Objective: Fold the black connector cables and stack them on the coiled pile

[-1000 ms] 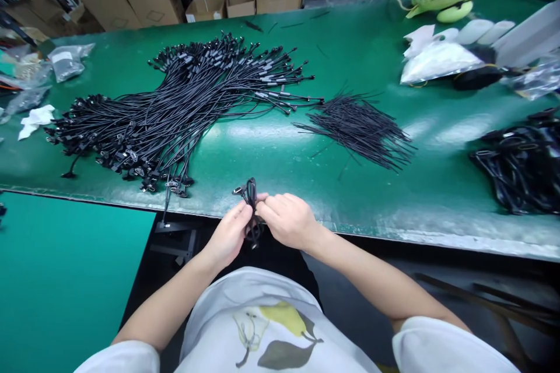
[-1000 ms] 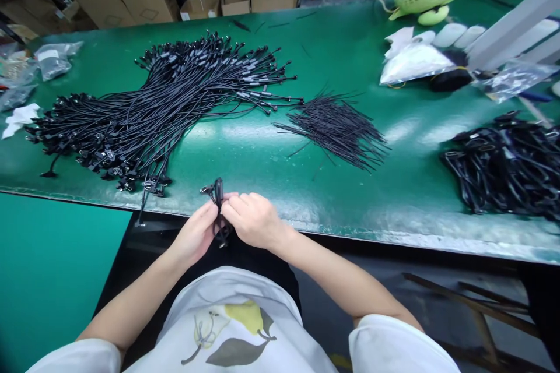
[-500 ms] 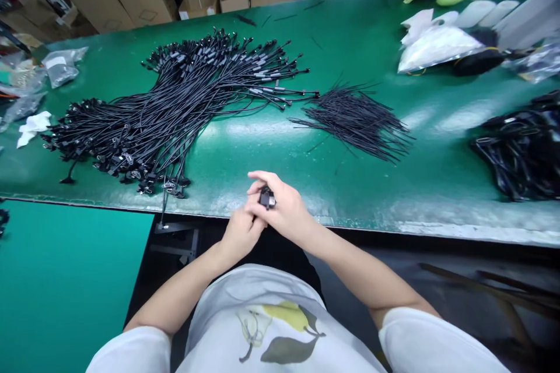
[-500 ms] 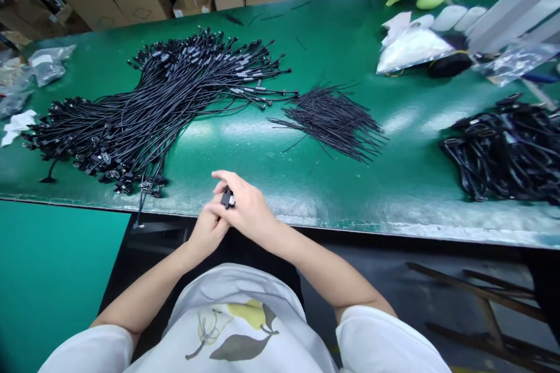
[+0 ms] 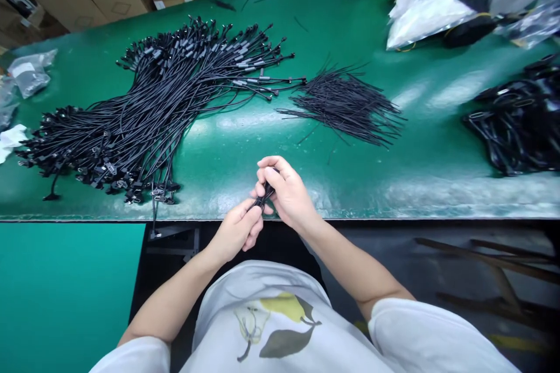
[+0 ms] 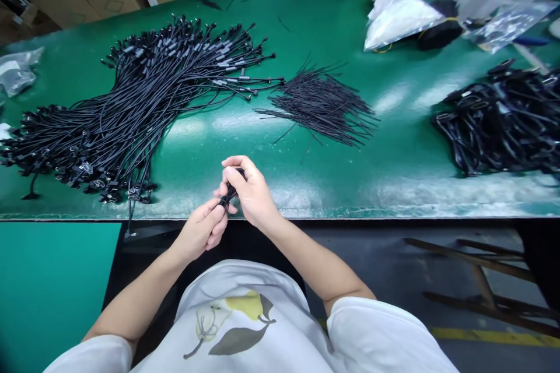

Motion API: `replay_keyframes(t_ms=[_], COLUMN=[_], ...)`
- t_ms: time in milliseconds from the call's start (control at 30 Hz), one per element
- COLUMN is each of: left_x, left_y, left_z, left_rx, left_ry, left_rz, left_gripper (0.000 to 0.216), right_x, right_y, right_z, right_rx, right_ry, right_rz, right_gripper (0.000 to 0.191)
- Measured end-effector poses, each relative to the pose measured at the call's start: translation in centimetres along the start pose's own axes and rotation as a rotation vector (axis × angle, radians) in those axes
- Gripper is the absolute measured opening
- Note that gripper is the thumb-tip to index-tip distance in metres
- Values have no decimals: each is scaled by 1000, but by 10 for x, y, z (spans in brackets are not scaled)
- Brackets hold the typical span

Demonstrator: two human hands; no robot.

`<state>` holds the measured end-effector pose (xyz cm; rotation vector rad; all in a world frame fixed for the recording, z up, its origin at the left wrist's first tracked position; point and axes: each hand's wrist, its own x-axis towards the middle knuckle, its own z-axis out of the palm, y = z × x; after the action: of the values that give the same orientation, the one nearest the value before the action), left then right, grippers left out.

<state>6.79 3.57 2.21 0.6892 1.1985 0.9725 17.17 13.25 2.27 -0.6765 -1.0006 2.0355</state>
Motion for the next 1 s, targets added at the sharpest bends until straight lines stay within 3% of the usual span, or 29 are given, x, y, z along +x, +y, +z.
replay_keyframes(t_ms=[100,167,267,367,433,533,667,767,867,1000], left_x=[5,6,6,7,9,13,18,20,21,25], left_y=[-2,-5,-11,-17,-20,-22,-26,-28,-24,-16], left_z=[1,1,3,3,1,-3,-3,5,14,20], left_rx=[-59,21,351,688,818,877,801,550,288,139], left_ry=[-121,-161,-94,10,45,84,5,16,51,92], left_rz=[10,36,105,227,307,392,453,463,337,190], left_gripper=[43,40,29,42,50,40,54,57,47,46], right_x=[0,2,5,9,11,11,9,8,7,4], right_y=[-1,-2,-2,-2,-4,-9,-13,-13,-15,-16], right_z=[1,-1,-5,-11,-15,-18,-17,-16,-16,-18], right_rx=[121,150,178,193,198,209,225,182,145,212], right_ry=[48,80,109,161,198,226,254,294,306,274], right_rz=[-37,-64,-68,-103,-137,-155,-183,-264,-294,-200], right_gripper=[20,20,20,21,21,23,25,25,26,34])
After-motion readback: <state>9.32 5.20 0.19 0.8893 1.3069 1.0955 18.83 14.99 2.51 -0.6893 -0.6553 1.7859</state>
